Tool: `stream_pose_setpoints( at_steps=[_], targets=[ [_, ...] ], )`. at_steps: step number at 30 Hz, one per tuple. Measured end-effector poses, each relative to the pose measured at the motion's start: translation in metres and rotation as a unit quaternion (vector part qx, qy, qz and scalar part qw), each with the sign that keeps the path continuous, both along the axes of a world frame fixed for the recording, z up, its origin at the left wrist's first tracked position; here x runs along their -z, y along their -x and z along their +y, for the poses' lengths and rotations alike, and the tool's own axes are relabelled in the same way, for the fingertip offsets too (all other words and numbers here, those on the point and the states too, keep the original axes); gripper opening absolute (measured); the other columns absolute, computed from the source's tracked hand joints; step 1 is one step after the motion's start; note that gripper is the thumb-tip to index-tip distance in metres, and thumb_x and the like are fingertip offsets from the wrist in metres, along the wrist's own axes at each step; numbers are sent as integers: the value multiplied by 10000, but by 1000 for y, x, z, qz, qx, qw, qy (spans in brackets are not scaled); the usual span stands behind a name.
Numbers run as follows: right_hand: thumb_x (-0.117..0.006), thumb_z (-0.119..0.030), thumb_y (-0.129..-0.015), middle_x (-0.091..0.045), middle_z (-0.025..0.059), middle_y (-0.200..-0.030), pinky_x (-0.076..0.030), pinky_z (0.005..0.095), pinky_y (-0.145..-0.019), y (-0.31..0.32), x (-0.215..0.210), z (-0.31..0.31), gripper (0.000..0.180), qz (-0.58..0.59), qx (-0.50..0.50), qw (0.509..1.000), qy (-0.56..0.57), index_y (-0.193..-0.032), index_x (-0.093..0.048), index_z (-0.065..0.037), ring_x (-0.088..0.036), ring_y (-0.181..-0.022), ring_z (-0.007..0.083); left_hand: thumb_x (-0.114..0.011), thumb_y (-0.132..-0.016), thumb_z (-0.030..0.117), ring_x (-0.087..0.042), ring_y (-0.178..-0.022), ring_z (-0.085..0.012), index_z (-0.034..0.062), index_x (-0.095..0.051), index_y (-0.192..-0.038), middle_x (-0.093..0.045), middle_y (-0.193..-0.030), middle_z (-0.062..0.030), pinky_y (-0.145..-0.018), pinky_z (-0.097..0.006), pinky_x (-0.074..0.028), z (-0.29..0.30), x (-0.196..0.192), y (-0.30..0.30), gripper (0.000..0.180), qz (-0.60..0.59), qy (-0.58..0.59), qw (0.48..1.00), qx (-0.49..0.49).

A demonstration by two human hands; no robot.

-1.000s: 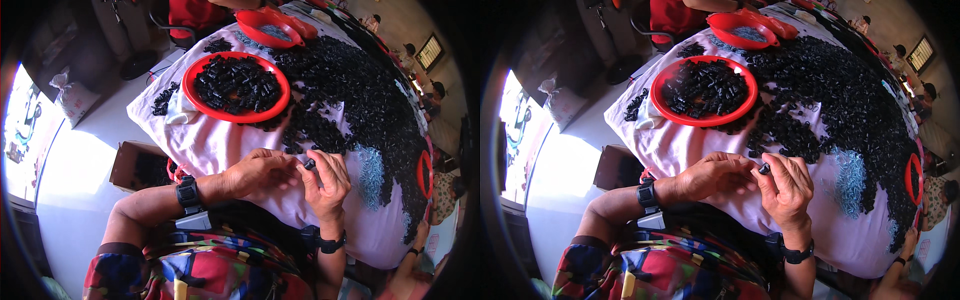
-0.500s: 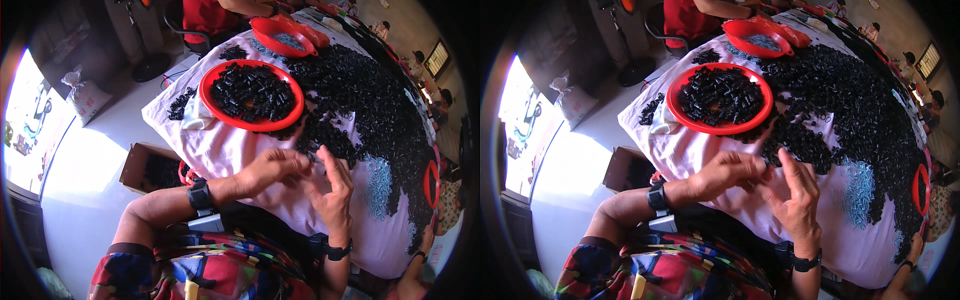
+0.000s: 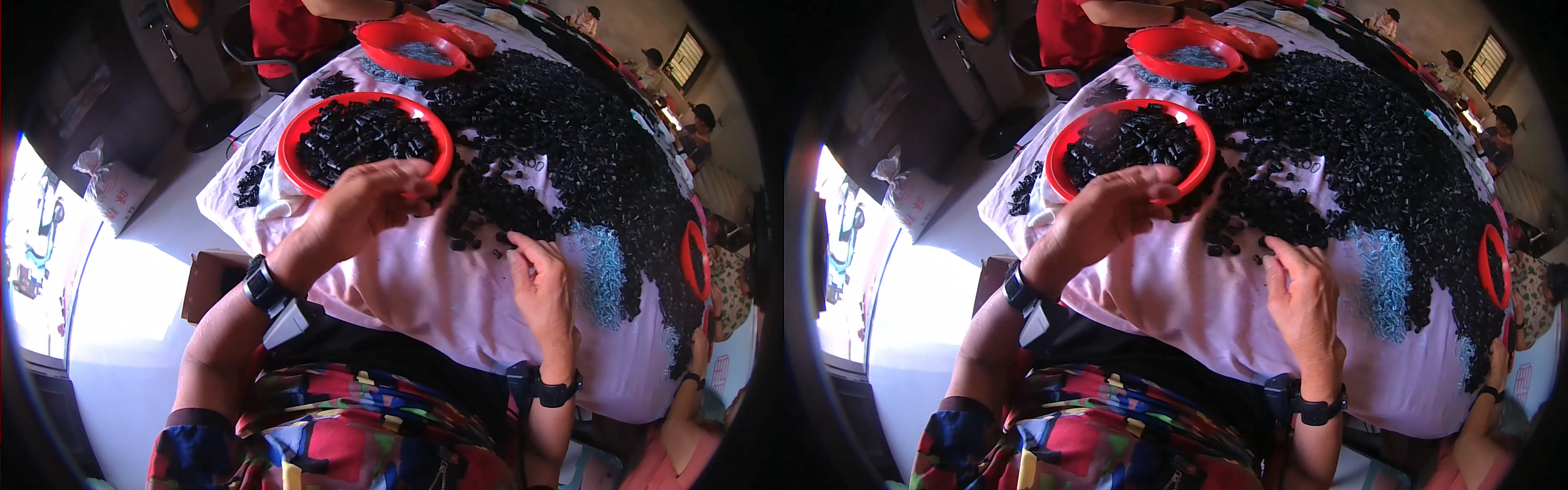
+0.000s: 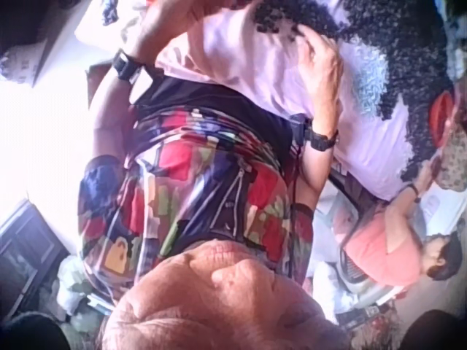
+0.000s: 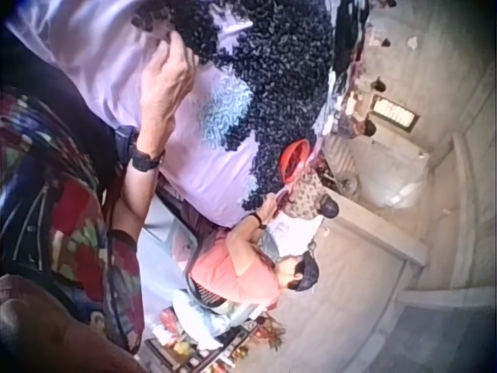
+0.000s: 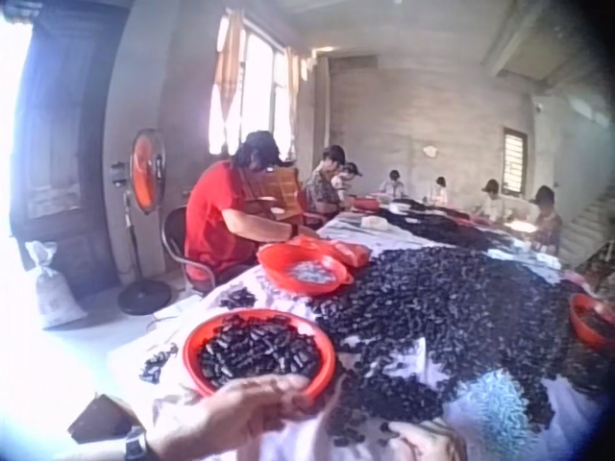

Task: Manually assembling and connecting small black rubber components at a work table in a shoe factory.

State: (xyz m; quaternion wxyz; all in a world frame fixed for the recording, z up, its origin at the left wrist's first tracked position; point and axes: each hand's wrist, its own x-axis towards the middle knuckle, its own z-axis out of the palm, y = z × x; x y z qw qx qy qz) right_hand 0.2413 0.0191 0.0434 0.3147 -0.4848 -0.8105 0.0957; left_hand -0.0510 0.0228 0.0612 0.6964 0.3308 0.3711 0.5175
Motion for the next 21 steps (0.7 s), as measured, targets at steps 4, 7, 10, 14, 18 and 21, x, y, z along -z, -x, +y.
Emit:
stream_pose_setpoints(
  at_steps=[4,7,10,14,18,21],
  targets=[
    [-666,-155,-939,-737,178,-953,-521,476,-810,-24,-2,4,200,-70,100,992,-26,-1065,-755,-29,-666,-901,389,-657,-987,247,-708,-1001,-193,65,-732,-1171,-737,-1103,-88,-859,-335,-539,5,33,-30,270,335,-230,913,46],
    [-669,-156,-928,-736,178,-946,-520,491,-803,-43,2,8,192,-157,127,979,-23,-1044,-756,-32,-669,-897,394,-694,-938,147,-620,-1227,-350,13,-695,-1256,-649,-1309,-188,-1016,-435,-520,0,51,-53,345,596,-482,642,29],
    [-669,-153,-916,-739,184,-950,-527,484,-812,-48,-1,8,182,-157,111,981,33,-1016,-756,-27,-679,-898,399,-681,-928,118,-602,-1251,-384,17,-693,-1231,-609,-1364,-213,-1075,-451,-479,-3,49,-73,320,642,-538,540,83],
    [-660,-180,-923,-733,205,-910,-534,477,-781,-70,-5,7,199,-97,136,986,17,-984,-759,-19,-694,-854,401,-703,-896,132,-622,-1218,-360,29,-713,-1196,-640,-1314,-200,-1084,-436,-460,1,43,-79,317,502,-441,743,39],
    [-672,-179,-918,-731,210,-895,-539,480,-755,-89,-7,7,191,-189,208,960,18,-983,-761,-23,-698,-827,400,-728,-870,89,-640,-1117,-351,18,-720,-1159,-666,-1213,-183,-938,-438,-532,7,52,-65,298,553,-477,683,31],
    [-667,-180,-925,-732,209,-884,-542,466,-734,-100,-5,7,191,-135,158,977,42,-989,-763,-28,-704,-820,398,-745,-845,84,-644,-1046,-330,28,-733,-1118,-664,-1090,-158,-908,-425,-537,0,48,-63,279,519,-457,722,12]
  ],
)
